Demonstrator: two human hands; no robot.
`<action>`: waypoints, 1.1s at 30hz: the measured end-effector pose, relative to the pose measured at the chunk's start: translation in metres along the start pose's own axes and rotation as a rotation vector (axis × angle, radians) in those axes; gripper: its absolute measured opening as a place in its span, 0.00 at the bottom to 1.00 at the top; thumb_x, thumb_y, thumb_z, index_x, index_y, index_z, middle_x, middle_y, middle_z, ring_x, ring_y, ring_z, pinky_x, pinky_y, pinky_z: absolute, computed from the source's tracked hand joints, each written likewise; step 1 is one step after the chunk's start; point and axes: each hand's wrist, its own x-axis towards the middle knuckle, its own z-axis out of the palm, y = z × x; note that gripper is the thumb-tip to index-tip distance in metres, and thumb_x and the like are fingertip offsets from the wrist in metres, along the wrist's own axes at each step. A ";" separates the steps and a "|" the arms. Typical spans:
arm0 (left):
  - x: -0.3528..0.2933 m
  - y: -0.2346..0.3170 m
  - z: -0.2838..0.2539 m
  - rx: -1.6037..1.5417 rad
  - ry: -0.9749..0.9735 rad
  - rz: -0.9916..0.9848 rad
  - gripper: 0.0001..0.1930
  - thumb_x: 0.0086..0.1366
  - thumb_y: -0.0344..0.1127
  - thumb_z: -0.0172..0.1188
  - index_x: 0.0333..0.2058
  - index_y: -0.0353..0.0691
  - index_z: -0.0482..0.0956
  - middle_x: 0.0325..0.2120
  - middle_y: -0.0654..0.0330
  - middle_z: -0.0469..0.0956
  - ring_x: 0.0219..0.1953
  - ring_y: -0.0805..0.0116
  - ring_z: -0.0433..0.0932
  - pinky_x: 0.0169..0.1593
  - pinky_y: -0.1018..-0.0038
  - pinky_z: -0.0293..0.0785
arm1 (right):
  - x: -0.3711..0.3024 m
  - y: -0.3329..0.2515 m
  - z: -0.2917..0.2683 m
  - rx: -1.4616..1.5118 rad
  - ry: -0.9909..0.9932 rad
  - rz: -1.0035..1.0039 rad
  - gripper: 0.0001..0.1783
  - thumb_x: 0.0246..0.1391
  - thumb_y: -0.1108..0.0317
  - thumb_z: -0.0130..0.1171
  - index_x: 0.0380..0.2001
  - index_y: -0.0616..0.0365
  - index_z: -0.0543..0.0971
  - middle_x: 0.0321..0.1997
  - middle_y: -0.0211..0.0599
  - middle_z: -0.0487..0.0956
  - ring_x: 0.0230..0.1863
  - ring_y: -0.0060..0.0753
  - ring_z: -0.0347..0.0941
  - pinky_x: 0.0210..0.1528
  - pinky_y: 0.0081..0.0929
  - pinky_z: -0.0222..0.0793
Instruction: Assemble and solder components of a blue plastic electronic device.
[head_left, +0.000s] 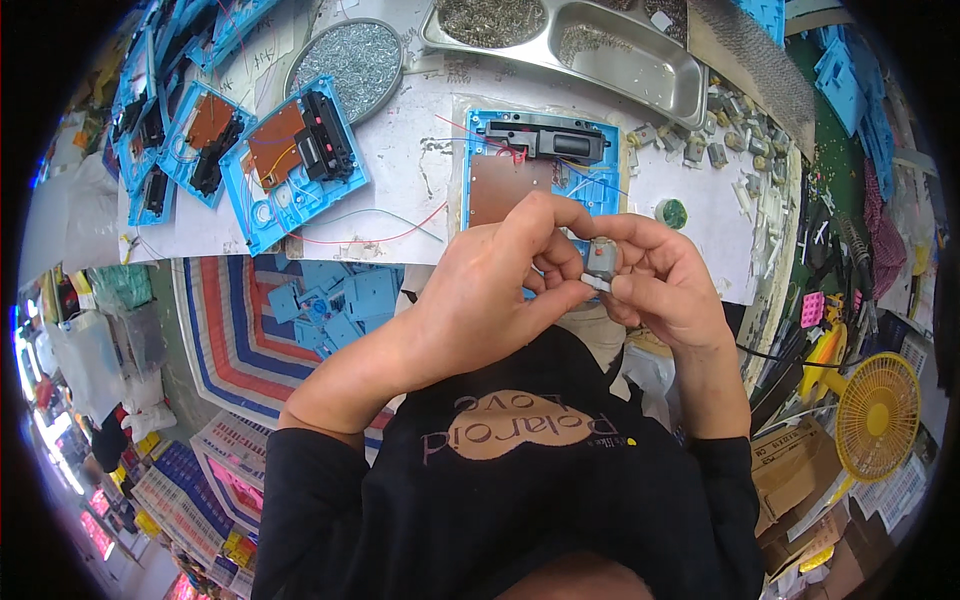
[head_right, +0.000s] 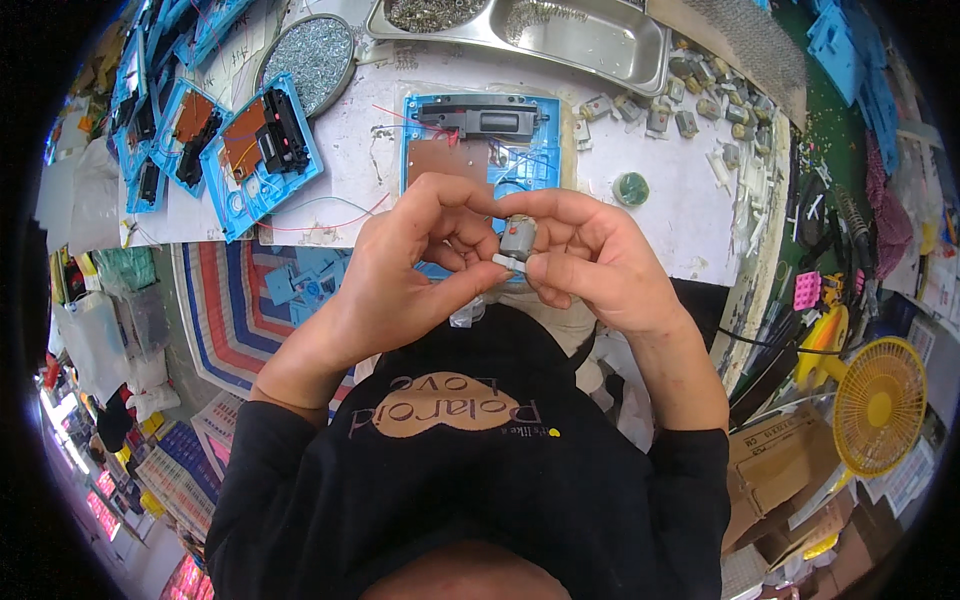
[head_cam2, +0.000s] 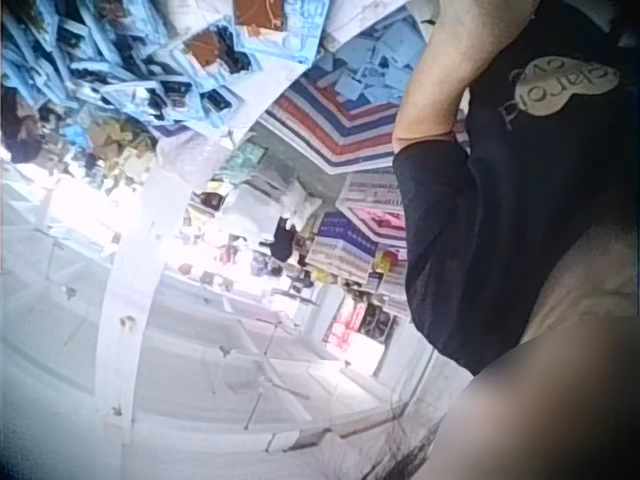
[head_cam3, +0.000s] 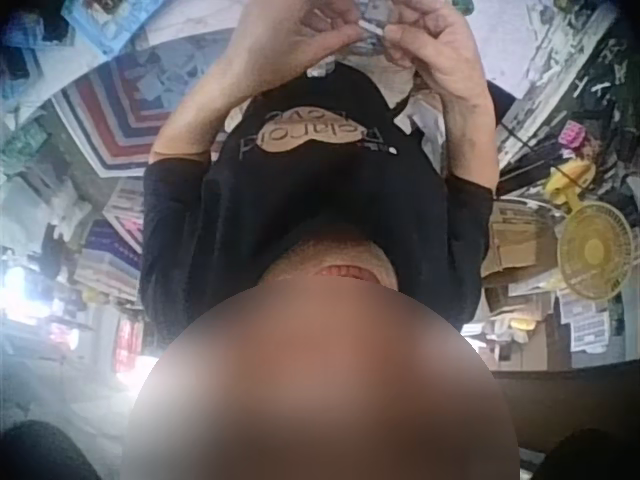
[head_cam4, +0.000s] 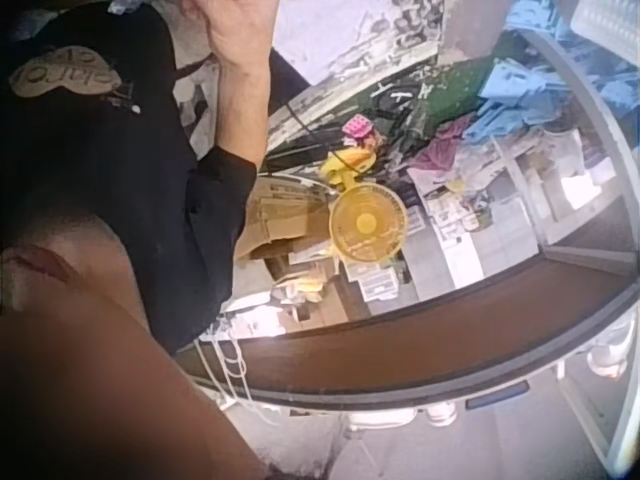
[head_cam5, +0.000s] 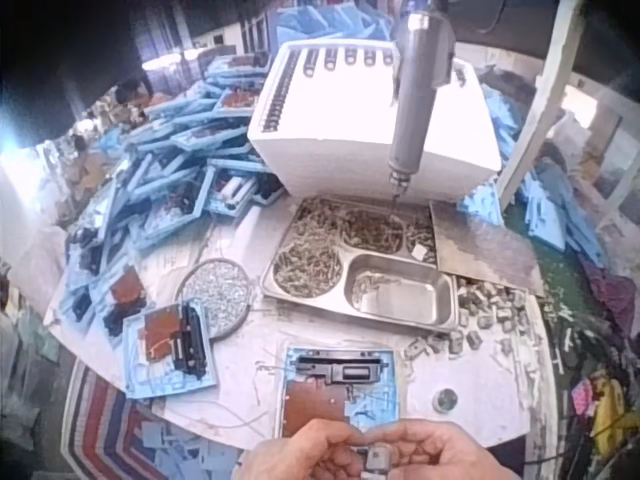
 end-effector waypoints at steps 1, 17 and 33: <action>0.000 0.001 0.000 -0.002 -0.006 -0.009 0.24 0.59 0.18 0.68 0.52 0.36 0.69 0.33 0.58 0.82 0.38 0.75 0.83 0.42 0.78 0.82 | -0.001 -0.002 -0.001 -0.031 0.000 -0.003 0.27 0.56 0.77 0.60 0.61 0.65 0.74 0.27 0.25 0.74 0.23 0.14 0.68 0.26 0.13 0.62; -0.004 -0.019 0.000 0.301 0.173 0.521 0.14 0.54 0.19 0.70 0.38 0.35 0.78 0.32 0.52 0.83 0.35 0.56 0.84 0.39 0.70 0.80 | -0.003 -0.008 0.015 -1.162 0.152 -0.953 0.24 0.38 0.80 0.75 0.42 0.60 0.81 0.36 0.42 0.83 0.33 0.44 0.80 0.35 0.31 0.76; -0.004 -0.012 0.000 0.197 0.049 0.298 0.09 0.54 0.21 0.70 0.33 0.36 0.80 0.43 0.53 0.74 0.42 0.60 0.78 0.47 0.71 0.75 | -0.009 0.003 0.001 -1.195 0.112 -1.089 0.24 0.37 0.81 0.74 0.42 0.60 0.81 0.35 0.43 0.83 0.35 0.44 0.80 0.35 0.32 0.77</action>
